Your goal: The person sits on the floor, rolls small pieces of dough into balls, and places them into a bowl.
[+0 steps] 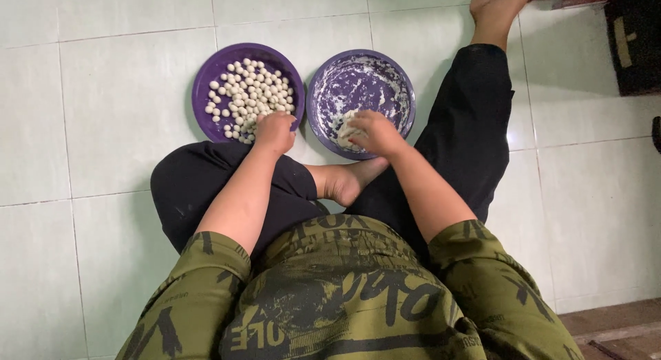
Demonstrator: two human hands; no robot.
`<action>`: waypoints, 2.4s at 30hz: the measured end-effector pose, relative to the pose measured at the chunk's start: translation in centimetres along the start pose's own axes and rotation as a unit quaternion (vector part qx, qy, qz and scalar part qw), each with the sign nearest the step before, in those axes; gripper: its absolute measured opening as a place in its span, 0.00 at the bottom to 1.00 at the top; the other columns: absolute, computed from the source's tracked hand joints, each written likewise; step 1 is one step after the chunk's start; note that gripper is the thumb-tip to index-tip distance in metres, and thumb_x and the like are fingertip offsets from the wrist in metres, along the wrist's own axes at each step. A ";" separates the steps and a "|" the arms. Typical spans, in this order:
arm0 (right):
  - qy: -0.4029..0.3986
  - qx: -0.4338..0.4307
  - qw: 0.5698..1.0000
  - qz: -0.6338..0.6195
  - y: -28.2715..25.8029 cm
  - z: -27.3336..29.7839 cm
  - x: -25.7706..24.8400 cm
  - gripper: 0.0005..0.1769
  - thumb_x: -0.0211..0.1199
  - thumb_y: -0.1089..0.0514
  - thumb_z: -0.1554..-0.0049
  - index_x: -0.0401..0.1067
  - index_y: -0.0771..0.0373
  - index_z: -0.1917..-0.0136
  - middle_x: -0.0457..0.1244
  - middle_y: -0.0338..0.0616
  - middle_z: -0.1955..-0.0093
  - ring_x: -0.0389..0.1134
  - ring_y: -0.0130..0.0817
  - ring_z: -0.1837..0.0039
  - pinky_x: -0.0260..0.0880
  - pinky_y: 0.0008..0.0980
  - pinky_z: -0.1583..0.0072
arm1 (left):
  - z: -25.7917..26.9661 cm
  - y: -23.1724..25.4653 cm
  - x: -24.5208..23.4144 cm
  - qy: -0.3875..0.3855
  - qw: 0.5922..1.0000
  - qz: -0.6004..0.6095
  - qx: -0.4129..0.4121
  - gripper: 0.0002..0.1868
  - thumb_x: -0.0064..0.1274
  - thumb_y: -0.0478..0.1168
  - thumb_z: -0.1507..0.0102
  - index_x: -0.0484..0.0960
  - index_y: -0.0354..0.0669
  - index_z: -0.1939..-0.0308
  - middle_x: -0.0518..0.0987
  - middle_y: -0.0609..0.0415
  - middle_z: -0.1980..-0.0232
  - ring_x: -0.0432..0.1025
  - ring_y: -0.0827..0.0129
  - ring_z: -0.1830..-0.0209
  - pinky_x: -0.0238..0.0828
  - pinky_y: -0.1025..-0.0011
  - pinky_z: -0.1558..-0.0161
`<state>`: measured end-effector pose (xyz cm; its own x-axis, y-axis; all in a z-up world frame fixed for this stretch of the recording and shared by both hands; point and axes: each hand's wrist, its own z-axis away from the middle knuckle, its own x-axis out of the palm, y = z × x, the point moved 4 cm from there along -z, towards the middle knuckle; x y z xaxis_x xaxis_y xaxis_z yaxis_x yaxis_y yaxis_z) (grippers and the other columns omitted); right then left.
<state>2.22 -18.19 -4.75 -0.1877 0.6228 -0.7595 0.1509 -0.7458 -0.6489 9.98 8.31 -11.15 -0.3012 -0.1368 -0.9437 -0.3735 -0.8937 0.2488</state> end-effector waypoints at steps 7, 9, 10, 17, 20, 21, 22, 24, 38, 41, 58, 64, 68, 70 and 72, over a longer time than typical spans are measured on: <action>0.033 -0.013 0.990 0.137 2.7 -1.0 1.8 0.09 0.70 0.54 0.45 0.81 0.50 0.50 0.70 0.37 0.48 0.72 0.42 0.46 0.74 0.39 0.43 | 0.4 1.2 0.5 0.072 0.996 0.048 0.021 0.15 0.57 0.45 0.39 0.84 0.52 0.48 0.81 0.54 0.53 0.76 0.54 0.48 0.60 0.52 0.40; 0.037 -0.005 0.990 0.136 2.4 -0.9 1.6 0.07 0.69 0.55 0.44 0.82 0.51 0.51 0.70 0.35 0.51 0.73 0.40 0.49 0.74 0.37 0.45 | 0.6 2.9 -0.1 0.148 0.988 0.043 0.028 0.11 0.57 0.47 0.39 0.86 0.57 0.53 0.80 0.56 0.57 0.77 0.57 0.53 0.63 0.55 0.44; 0.052 0.004 0.990 0.132 2.2 -0.8 1.5 0.08 0.70 0.55 0.45 0.81 0.50 0.51 0.70 0.34 0.52 0.73 0.39 0.49 0.74 0.37 0.46 | 0.7 4.0 -0.3 0.168 0.977 0.127 0.040 0.12 0.58 0.46 0.38 0.85 0.55 0.52 0.80 0.56 0.56 0.77 0.56 0.53 0.68 0.58 0.46; 0.133 -0.026 0.987 -0.082 -0.6 0.2 0.8 0.11 0.73 0.64 0.49 0.79 0.60 0.51 0.69 0.47 0.54 0.73 0.48 0.50 0.76 0.40 0.51 | 0.2 10.0 2.3 0.050 0.877 0.477 -0.024 0.15 0.58 0.49 0.36 0.86 0.56 0.46 0.86 0.51 0.61 0.80 0.58 0.56 0.78 0.65 0.61; 0.134 -0.001 0.981 -0.142 -0.6 0.2 0.3 0.11 0.74 0.67 0.50 0.79 0.65 0.52 0.69 0.49 0.58 0.74 0.47 0.54 0.76 0.34 0.53 | -0.1 9.5 3.6 -0.026 0.709 0.701 -0.074 0.18 0.63 0.36 0.38 0.82 0.33 0.46 0.85 0.43 0.57 0.82 0.69 0.63 0.83 0.75 0.61; 0.134 -0.001 0.980 -0.144 -0.2 0.1 0.5 0.11 0.74 0.67 0.50 0.79 0.65 0.52 0.69 0.49 0.58 0.74 0.47 0.54 0.76 0.34 0.53 | 0.2 9.7 3.2 -0.026 0.710 0.700 -0.075 0.18 0.63 0.36 0.38 0.82 0.33 0.46 0.85 0.43 0.57 0.82 0.69 0.63 0.83 0.75 0.61; 0.129 0.016 0.982 -0.138 0.5 -0.1 0.8 0.11 0.74 0.64 0.52 0.80 0.60 0.54 0.69 0.46 0.59 0.74 0.44 0.55 0.75 0.34 0.55 | 0.4 9.9 2.8 -0.025 0.690 0.719 -0.080 0.19 0.64 0.35 0.40 0.81 0.30 0.47 0.85 0.42 0.56 0.82 0.69 0.63 0.84 0.75 0.61; 0.123 0.032 0.983 -0.134 1.3 -0.2 1.2 0.11 0.75 0.62 0.54 0.81 0.55 0.55 0.69 0.43 0.61 0.74 0.40 0.55 0.75 0.34 0.56 | 0.6 10.2 2.8 -0.023 0.670 0.736 -0.087 0.20 0.66 0.34 0.41 0.81 0.27 0.48 0.85 0.42 0.56 0.82 0.68 0.62 0.84 0.74 0.60; 0.045 0.064 0.997 0.011 4.3 -0.3 -2.1 0.06 0.70 0.56 0.49 0.81 0.54 0.56 0.71 0.45 0.59 0.74 0.49 0.51 0.73 0.43 0.48 | -2.1 11.8 4.2 0.032 0.785 0.603 -0.140 0.07 0.65 0.42 0.49 0.87 0.53 0.68 0.81 0.61 0.80 0.75 0.81 0.81 0.72 0.83 0.76; 0.111 0.122 0.985 -0.044 8.3 0.5 -3.1 0.10 0.70 0.56 0.48 0.81 0.55 0.52 0.72 0.45 0.55 0.73 0.49 0.48 0.71 0.44 0.46 | -2.4 11.6 1.7 0.080 0.880 0.453 -0.121 0.06 0.66 0.52 0.48 0.88 0.69 0.67 0.80 0.73 0.81 0.74 0.87 0.78 0.70 0.83 0.72; 0.129 0.142 0.891 -0.413 7.0 0.0 -2.0 0.16 0.67 0.68 0.42 0.74 0.75 0.41 0.70 0.61 0.50 0.74 0.34 0.50 0.79 0.28 0.50 | -1.3 11.4 6.1 0.324 0.916 0.138 0.192 0.11 0.57 0.44 0.39 0.87 0.54 0.54 0.79 0.54 0.64 0.76 0.53 0.60 0.72 0.60 0.57; 0.125 0.165 0.876 -0.436 7.9 -0.2 -0.5 0.16 0.69 0.69 0.44 0.74 0.76 0.43 0.70 0.61 0.51 0.75 0.37 0.50 0.80 0.28 0.51 | -0.2 12.6 5.3 0.243 0.941 0.198 0.129 0.10 0.57 0.45 0.40 0.86 0.56 0.55 0.80 0.52 0.71 0.77 0.52 0.64 0.74 0.57 0.56; 0.129 0.169 0.879 -0.428 7.3 -0.1 -0.7 0.15 0.69 0.67 0.43 0.75 0.77 0.44 0.69 0.62 0.54 0.75 0.38 0.52 0.80 0.29 0.52 | -0.5 11.8 5.0 0.181 0.956 0.208 0.098 0.14 0.59 0.46 0.44 0.86 0.60 0.53 0.81 0.56 0.72 0.78 0.56 0.63 0.76 0.59 0.55; 0.126 0.165 0.879 -0.429 7.0 -0.1 -0.8 0.15 0.69 0.67 0.43 0.74 0.77 0.44 0.69 0.63 0.54 0.75 0.38 0.52 0.81 0.30 0.52 | 0.2 12.0 3.8 0.174 0.952 0.230 0.100 0.17 0.61 0.45 0.45 0.86 0.57 0.52 0.81 0.55 0.70 0.78 0.55 0.62 0.76 0.58 0.55; 0.127 0.164 0.878 -0.431 7.0 -0.1 -0.8 0.15 0.69 0.67 0.43 0.74 0.77 0.43 0.69 0.63 0.53 0.75 0.38 0.52 0.81 0.31 0.52 | 0.4 11.9 3.4 0.164 0.948 0.251 0.106 0.20 0.63 0.44 0.47 0.85 0.53 0.50 0.82 0.54 0.69 0.78 0.53 0.62 0.77 0.57 0.56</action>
<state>3.50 -23.92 -8.65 0.1334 0.9911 -0.0048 -0.2373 0.0272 -0.9710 4.16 -2.61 -11.29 -0.2117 -0.6794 -0.7026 -0.4334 -0.5791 0.6905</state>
